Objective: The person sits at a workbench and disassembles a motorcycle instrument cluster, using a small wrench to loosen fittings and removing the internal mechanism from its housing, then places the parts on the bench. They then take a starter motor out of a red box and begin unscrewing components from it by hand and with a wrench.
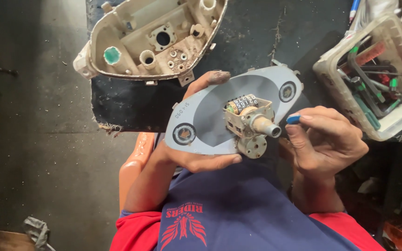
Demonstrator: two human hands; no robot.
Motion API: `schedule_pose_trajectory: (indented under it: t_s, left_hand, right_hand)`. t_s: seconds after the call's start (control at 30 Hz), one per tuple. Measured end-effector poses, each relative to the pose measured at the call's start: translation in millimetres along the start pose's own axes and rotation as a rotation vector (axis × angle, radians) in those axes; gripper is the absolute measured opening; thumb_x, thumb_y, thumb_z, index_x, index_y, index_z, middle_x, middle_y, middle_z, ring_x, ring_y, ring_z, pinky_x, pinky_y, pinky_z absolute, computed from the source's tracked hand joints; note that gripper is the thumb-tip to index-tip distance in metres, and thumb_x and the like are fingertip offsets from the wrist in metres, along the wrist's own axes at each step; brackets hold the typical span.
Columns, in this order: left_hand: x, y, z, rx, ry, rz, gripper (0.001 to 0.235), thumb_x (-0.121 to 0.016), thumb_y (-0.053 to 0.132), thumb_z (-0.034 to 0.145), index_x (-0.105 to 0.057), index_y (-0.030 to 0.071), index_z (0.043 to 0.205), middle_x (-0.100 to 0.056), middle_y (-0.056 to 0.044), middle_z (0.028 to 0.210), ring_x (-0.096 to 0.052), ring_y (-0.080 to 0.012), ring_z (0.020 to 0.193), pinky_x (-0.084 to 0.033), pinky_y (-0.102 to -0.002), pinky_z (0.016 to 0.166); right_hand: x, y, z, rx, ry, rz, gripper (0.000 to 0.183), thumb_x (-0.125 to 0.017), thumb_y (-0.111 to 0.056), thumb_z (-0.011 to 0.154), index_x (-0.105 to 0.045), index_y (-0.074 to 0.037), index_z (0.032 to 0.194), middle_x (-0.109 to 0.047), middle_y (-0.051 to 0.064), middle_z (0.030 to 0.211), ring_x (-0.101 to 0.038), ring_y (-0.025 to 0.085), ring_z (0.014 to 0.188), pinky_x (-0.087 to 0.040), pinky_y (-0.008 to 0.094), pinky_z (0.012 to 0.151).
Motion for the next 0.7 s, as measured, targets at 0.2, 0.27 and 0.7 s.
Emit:
schedule_pose_trajectory:
  t_s: [0.2, 0.27, 0.7]
  left_hand:
    - [-0.7, -0.3, -0.4, 0.016, 0.001, -0.046, 0.112, -0.097, 0.021, 0.077, -0.025, 0.001, 0.160, -0.031, -0.010, 0.162, -0.039, -0.0180, 0.146, -0.035, -0.031, 0.123]
    - [-1.1, 0.1, -0.4, 0.014, 0.001, -0.055, 0.111, -0.097, 0.021, 0.078, -0.025, 0.001, 0.160, -0.031, -0.010, 0.162, -0.040, -0.0177, 0.145, -0.035, -0.031, 0.122]
    - [0.9, 1.9, 1.6, -0.011, 0.017, -0.039, 0.109, -0.096, 0.021, 0.077, -0.027, 0.000, 0.160, -0.032, -0.010, 0.162, -0.039, -0.0179, 0.145, -0.035, -0.031, 0.122]
  right_hand:
    - [-3.4, 0.0, 1.1, 0.013, -0.020, 0.038, 0.025, -0.083, 0.009, 0.089, -0.069, 0.002, 0.107, -0.072, 0.016, 0.095, -0.071, 0.018, 0.085, -0.056, 0.025, 0.078]
    - [-1.9, 1.5, -0.7, 0.015, -0.023, 0.042, 0.025, -0.083, 0.009, 0.089, -0.069, 0.002, 0.107, -0.072, 0.016, 0.094, -0.072, 0.018, 0.086, -0.056, 0.025, 0.079]
    - [37.1, 10.7, 33.5, 0.026, 0.043, 0.046, 0.025, -0.077, 0.010, 0.102, -0.062, 0.004, 0.121, -0.067, 0.018, 0.103, -0.061, 0.016, 0.079, -0.050, 0.022, 0.072]
Point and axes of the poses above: each hand's wrist, its own z-axis towards the middle knuckle, its own x-axis out of the back of the hand, y = z × x, the point moved 4 cm from there along z, towards the middle knuckle
